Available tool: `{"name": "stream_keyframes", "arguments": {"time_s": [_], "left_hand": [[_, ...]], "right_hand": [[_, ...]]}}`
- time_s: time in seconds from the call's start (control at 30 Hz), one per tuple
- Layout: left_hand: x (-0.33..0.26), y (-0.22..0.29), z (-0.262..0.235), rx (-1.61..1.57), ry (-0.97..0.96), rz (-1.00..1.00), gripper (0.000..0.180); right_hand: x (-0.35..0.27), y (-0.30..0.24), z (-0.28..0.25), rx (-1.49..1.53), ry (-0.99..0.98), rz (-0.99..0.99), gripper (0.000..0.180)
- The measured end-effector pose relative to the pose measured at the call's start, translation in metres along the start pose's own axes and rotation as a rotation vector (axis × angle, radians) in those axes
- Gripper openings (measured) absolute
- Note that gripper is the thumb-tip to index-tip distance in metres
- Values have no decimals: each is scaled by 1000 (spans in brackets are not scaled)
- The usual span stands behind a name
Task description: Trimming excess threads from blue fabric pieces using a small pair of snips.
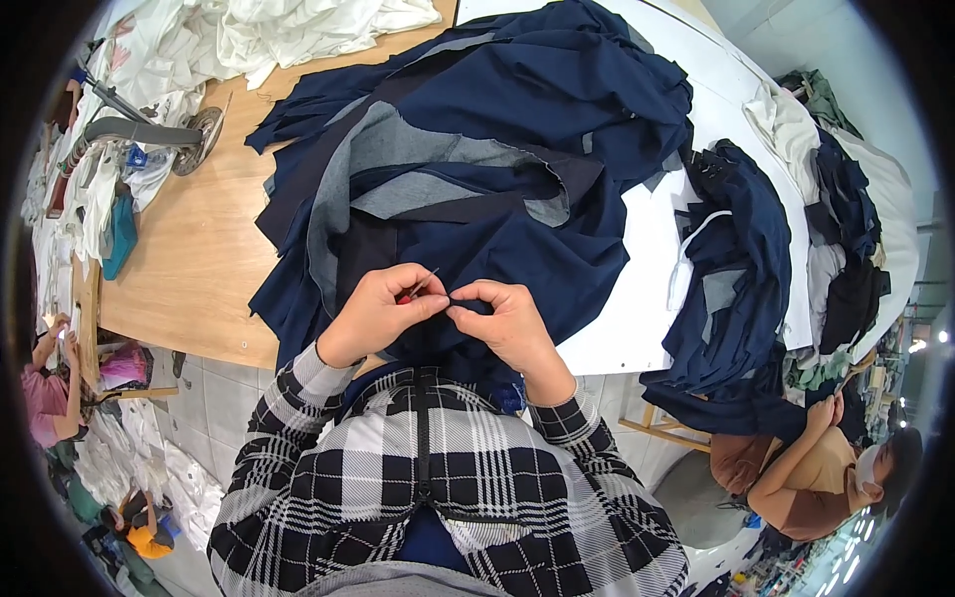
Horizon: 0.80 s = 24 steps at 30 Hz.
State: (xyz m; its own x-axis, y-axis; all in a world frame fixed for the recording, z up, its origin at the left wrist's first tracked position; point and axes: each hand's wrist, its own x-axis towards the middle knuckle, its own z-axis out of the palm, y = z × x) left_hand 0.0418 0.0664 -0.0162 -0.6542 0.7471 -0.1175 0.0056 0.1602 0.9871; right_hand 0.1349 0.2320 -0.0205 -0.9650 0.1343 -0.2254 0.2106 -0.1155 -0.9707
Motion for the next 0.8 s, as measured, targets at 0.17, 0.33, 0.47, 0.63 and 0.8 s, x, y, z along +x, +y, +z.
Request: {"name": "stream_keyframes", "arguments": {"time_s": [0.17, 0.33, 0.47, 0.63, 0.8], "left_hand": [[5, -3, -2, -514, -121, -346, 14], [7, -6, -2, -708, -154, -529, 13], [8, -8, -3, -772, -160, -544, 11], [8, -8, -7, -794, -147, -485, 12], [9, -10, -10, -766, -128, -407, 12]], "right_hand": [[-1, -3, -3, -19, -4, 21, 15], [0, -6, -5, -63, -24, 90, 15], [2, -7, -6, -55, -24, 99, 15], [1, -10, -8, -78, -25, 121, 15], [1, -12, -8, -99, -44, 131, 15]]}}
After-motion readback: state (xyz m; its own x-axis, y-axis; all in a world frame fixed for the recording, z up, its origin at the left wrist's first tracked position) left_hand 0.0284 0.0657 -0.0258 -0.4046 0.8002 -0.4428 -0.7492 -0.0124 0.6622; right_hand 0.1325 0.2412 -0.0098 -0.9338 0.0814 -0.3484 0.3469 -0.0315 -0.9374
